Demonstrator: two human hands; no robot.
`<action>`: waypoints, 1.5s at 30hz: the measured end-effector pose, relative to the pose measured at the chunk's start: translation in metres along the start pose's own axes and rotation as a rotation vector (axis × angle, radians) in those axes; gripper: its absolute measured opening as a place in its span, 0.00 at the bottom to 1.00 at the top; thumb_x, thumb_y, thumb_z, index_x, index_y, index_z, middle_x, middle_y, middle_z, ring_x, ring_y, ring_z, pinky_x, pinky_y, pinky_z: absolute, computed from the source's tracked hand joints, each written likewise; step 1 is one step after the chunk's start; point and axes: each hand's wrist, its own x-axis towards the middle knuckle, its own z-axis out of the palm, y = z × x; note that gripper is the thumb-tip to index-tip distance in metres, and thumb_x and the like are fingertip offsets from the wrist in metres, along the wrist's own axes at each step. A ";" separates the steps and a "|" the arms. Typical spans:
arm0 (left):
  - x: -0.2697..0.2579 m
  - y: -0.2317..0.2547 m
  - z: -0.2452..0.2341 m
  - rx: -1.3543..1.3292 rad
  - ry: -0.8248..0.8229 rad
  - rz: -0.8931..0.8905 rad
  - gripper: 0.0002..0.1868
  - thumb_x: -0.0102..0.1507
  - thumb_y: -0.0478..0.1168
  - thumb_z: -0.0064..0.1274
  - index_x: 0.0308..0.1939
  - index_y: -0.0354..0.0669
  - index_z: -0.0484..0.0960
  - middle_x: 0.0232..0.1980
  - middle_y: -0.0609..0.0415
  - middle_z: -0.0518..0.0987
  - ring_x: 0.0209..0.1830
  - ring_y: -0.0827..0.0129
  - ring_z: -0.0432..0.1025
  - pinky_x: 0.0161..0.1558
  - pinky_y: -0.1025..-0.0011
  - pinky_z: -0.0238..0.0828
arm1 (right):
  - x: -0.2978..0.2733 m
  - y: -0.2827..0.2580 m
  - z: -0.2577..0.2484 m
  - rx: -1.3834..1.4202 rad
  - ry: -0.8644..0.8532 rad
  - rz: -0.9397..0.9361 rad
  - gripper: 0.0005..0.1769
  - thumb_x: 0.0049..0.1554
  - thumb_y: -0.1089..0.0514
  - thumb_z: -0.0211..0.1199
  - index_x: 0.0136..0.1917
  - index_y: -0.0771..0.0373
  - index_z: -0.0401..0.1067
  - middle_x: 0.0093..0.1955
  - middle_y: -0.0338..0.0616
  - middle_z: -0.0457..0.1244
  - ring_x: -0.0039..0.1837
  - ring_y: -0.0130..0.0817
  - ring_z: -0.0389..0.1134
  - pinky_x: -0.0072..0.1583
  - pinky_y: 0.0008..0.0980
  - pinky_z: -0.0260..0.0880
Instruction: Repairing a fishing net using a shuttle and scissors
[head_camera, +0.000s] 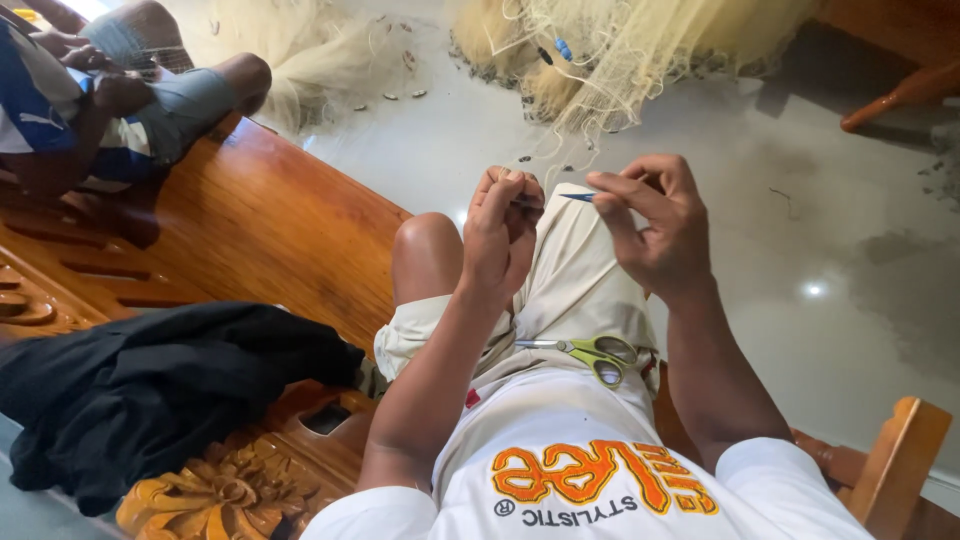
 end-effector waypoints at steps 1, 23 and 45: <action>-0.001 -0.001 0.000 -0.008 0.004 -0.011 0.09 0.67 0.36 0.47 0.34 0.48 0.64 0.29 0.56 0.69 0.31 0.74 0.62 0.37 0.75 0.53 | 0.001 0.000 0.003 0.009 0.007 0.018 0.13 0.65 0.54 0.62 0.58 0.62 0.79 0.49 0.45 0.58 0.43 0.40 0.65 0.48 0.35 0.68; -0.008 -0.017 -0.016 -0.215 -0.044 -0.058 0.06 0.65 0.30 0.45 0.34 0.42 0.67 0.30 0.53 0.70 0.29 0.70 0.66 0.37 0.76 0.59 | 0.001 0.004 0.065 0.276 0.107 -0.101 0.22 0.64 0.53 0.61 0.67 0.66 0.70 0.49 0.45 0.52 0.49 0.35 0.56 0.52 0.32 0.65; 0.007 0.017 -0.014 0.088 -0.091 0.055 0.10 0.65 0.43 0.52 0.33 0.51 0.67 0.37 0.56 0.76 0.36 0.73 0.64 0.43 0.75 0.55 | -0.045 -0.038 -0.047 -0.340 -0.209 0.310 0.19 0.65 0.45 0.57 0.60 0.60 0.74 0.52 0.41 0.66 0.32 0.32 0.56 0.41 0.34 0.61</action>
